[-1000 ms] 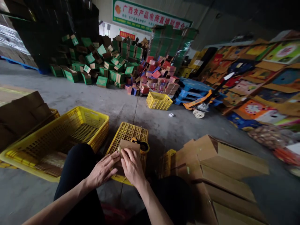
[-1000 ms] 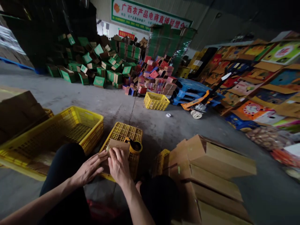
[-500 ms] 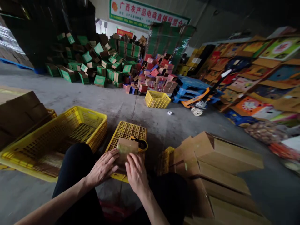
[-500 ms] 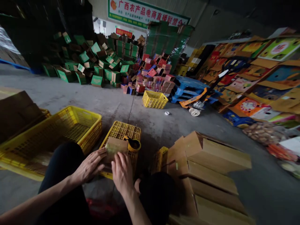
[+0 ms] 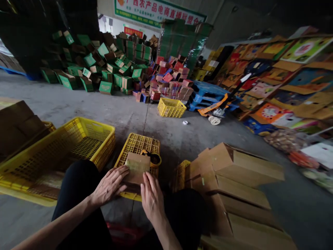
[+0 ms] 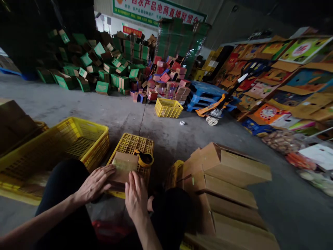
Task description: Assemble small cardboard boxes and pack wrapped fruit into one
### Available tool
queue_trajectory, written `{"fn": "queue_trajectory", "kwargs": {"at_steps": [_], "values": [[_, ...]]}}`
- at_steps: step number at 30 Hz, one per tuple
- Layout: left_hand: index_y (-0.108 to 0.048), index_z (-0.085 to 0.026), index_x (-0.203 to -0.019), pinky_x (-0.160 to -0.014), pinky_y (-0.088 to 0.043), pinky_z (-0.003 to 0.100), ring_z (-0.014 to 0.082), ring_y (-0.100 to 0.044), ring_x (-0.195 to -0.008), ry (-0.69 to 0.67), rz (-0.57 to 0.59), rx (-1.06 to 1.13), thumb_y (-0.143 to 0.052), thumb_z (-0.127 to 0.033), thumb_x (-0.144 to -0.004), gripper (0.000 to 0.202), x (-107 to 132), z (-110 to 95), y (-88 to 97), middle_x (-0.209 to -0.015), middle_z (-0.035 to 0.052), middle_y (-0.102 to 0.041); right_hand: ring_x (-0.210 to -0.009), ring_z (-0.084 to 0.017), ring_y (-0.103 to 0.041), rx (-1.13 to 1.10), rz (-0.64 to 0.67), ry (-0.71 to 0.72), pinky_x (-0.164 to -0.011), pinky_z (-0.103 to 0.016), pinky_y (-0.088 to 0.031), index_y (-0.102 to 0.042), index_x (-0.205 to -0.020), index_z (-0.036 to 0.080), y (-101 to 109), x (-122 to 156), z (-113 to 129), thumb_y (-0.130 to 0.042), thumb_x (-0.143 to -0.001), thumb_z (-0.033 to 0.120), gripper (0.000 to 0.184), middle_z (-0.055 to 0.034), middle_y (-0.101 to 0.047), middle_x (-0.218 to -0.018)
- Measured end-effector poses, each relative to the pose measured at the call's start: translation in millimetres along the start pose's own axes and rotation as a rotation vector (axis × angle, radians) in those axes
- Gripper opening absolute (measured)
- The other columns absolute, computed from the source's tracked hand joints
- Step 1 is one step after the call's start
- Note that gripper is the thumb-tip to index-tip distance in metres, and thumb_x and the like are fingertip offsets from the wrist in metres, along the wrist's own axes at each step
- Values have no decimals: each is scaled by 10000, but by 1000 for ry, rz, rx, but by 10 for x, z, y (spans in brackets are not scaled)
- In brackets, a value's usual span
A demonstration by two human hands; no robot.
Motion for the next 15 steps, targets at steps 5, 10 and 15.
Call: {"fn": "queue_trajectory", "kwargs": {"at_steps": [5,10,15], "values": [[-451,-218,-1533,-1112,-433,431,312,-497,-1371,64,-45,-42,-524,-505,-1010,601,-44,-56,-3,-1463,141,-565,-1326,-252,-568,-39,-52,-9,-1096,-399,-525,-493,-1492,174,31,14,-4,-425,-1057,235,444,-129,-600,-1425],[-499,-217,-1497,-1144,-379,503,319,-520,-1304,51,-30,-136,-493,-595,-996,628,-218,-160,4,-1374,145,-603,-1258,-252,-601,-86,-64,-16,-1061,-431,-547,-503,-1467,182,20,-39,8,-390,-1067,236,418,-137,-619,-1356],[-508,-219,-1488,-1130,-395,480,293,-537,-1274,22,0,-143,-440,-604,-1013,615,-482,-247,-5,-1410,124,-588,-1209,-256,-617,-81,-54,-11,-1030,-441,-555,-523,-1431,186,13,-47,-31,-380,-1055,201,403,-136,-625,-1328]]}}
Point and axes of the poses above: each hand's wrist, its own x-axis away from the middle knuckle, its own y-axis out of the back of the hand, z = x × y, the point moved 9 cm from there along -x, towards the middle knuckle
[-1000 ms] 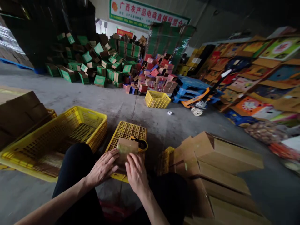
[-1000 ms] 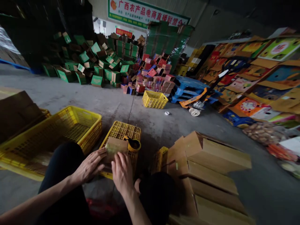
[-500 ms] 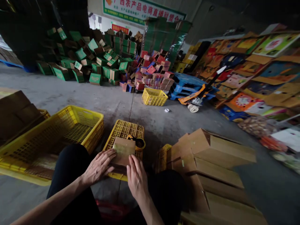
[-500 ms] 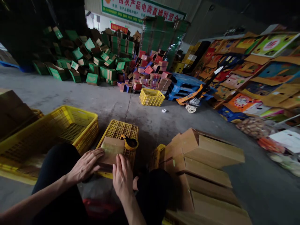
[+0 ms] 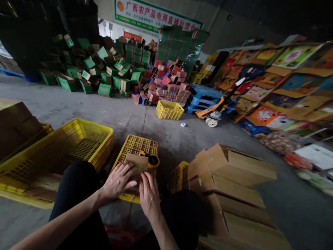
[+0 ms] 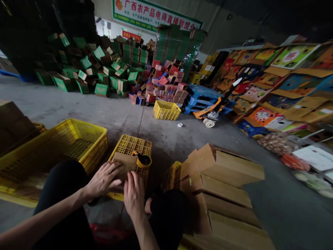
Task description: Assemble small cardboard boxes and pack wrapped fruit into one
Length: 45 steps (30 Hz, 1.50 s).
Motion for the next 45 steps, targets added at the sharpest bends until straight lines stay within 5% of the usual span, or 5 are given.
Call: {"fn": "queue_trajectory", "kwargs": {"at_steps": [8,17,23,36,45], "values": [[-558,-203,-1456,-1010,-480,472,309,-582,-1183,75,15,-38,-438,-664,-982,672,-186,22,-62,-1293,129,-644,-1177,-292,-594,57,26,-34,-1026,-482,-521,-568,-1349,157,-65,-92,22,-437,-998,139,375,-140,-625,-1311],[-379,-164,-1575,-1177,-396,470,318,-444,-1449,-31,-25,46,-460,-633,-994,751,121,139,-22,-1537,156,-518,-1153,-296,-587,112,45,-22,-988,-467,-515,-528,-1436,153,-204,-381,120,-461,-1026,207,420,-137,-617,-1372],[-457,-183,-1514,-1139,-414,452,282,-535,-1364,67,-13,-6,-479,-557,-1019,621,171,383,20,-1504,126,-565,-1113,-299,-616,205,9,-58,-922,-469,-512,-549,-1440,224,-135,-363,21,-443,-1061,323,405,-125,-637,-1345],[-463,-249,-1539,-1093,-465,451,302,-499,-1352,120,24,83,-478,-592,-1002,637,185,388,-36,-1548,108,-514,-1126,-323,-587,200,5,-79,-960,-517,-509,-575,-1404,162,-200,-466,158,-453,-1044,300,404,-170,-622,-1305],[-339,-257,-1606,-1139,-455,503,344,-382,-1484,2,46,102,-496,-632,-980,747,333,297,-13,-1656,130,-351,-1165,-292,-601,84,19,-7,-1014,-471,-540,-540,-1452,193,-231,-543,299,-456,-1031,224,430,-145,-616,-1315]]}}
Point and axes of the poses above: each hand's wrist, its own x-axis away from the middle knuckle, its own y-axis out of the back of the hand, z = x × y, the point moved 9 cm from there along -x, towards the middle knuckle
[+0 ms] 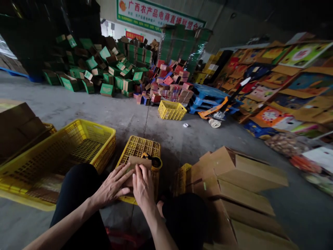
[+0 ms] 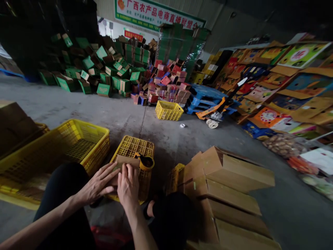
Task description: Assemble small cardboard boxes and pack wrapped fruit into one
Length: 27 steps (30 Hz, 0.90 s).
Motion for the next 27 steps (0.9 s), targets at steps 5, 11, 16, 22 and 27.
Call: {"fn": "queue_trajectory", "kwargs": {"at_steps": [5,11,16,22,27], "values": [[-354,-218,-1592,-1138,-484,411,272,-516,-1399,29,-29,40,-520,-504,-1019,662,201,-62,67,-1548,131,-510,-1266,-305,-572,-22,27,13,-1089,-477,-516,-516,-1468,182,23,30,3,-489,-1018,230,454,-148,-593,-1354],[-388,-204,-1568,-1132,-496,361,242,-543,-1380,48,-86,39,-492,-437,-1045,581,261,-99,73,-1509,130,-547,-1387,-297,-504,-57,63,88,-1137,-477,-498,-530,-1459,188,2,96,-9,-501,-1026,233,436,-143,-556,-1440],[-441,-233,-1539,-1055,-531,416,276,-601,-1296,93,-92,-77,-495,-502,-1030,578,177,-101,83,-1435,133,-608,-1451,-291,-446,-97,95,129,-1153,-486,-499,-560,-1446,234,51,196,46,-503,-1027,229,424,-102,-518,-1526],[-468,-237,-1523,-1062,-508,428,280,-593,-1295,108,-106,-125,-515,-504,-1019,572,195,-145,140,-1436,123,-612,-1400,-250,-519,-134,69,154,-1140,-430,-524,-562,-1440,211,104,294,130,-471,-1031,197,420,-91,-610,-1444],[-402,-241,-1564,-1086,-505,404,265,-552,-1361,103,-135,-70,-490,-458,-1035,578,292,-201,168,-1498,114,-569,-1297,-232,-610,-137,-16,120,-1103,-401,-543,-602,-1370,205,154,322,79,-457,-1046,211,355,-101,-682,-1321]]}}
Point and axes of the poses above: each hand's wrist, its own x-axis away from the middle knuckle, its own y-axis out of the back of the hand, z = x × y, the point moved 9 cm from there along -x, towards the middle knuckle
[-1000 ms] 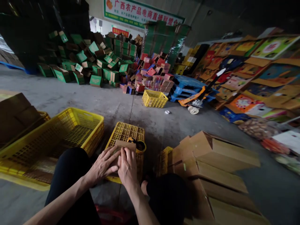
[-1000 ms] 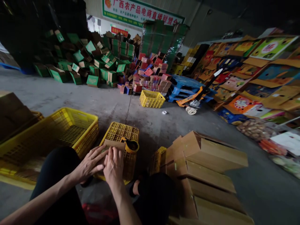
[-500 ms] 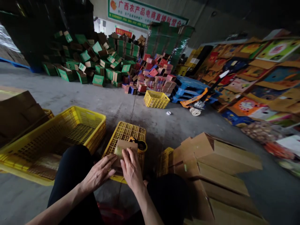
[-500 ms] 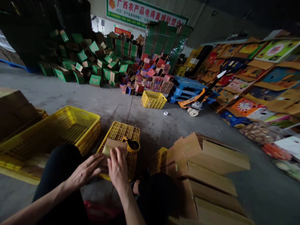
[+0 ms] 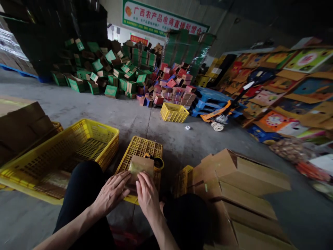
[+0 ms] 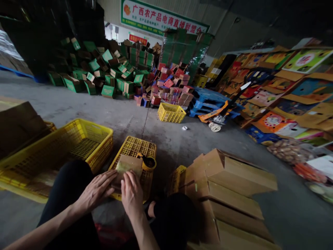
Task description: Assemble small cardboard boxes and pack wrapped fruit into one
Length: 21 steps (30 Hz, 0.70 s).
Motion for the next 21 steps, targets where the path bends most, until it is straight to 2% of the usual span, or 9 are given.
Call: {"fn": "queue_trajectory", "kwargs": {"at_steps": [6,10,14,21], "values": [[-446,-219,-1527,-1099,-500,420,282,-549,-1340,54,-17,99,-533,-418,-1023,548,10,8,-38,-1443,139,-590,-1275,-218,-603,-47,64,64,-1126,-387,-500,-633,-1277,207,-36,-182,134,-443,-1045,205,300,-88,-686,-1288],[-460,-234,-1513,-1047,-531,442,289,-592,-1255,65,-32,100,-533,-409,-1022,526,13,52,-81,-1386,146,-610,-1187,-190,-631,-43,81,120,-1102,-353,-497,-601,-1292,217,-66,-320,184,-449,-1032,178,305,-72,-685,-1254],[-495,-241,-1469,-1017,-548,448,292,-603,-1217,52,-37,72,-548,-408,-1014,488,40,75,-137,-1374,142,-609,-1194,-227,-613,-6,88,144,-1078,-388,-502,-585,-1335,188,-160,-429,210,-463,-1027,211,332,-108,-667,-1268],[-581,-229,-1347,-993,-541,426,289,-598,-1196,11,-34,-24,-568,-385,-1000,380,64,63,-163,-1296,122,-641,-1264,-266,-589,70,37,69,-1155,-467,-447,-557,-1430,174,-339,-468,188,-512,-1031,343,436,-125,-655,-1369]]}}
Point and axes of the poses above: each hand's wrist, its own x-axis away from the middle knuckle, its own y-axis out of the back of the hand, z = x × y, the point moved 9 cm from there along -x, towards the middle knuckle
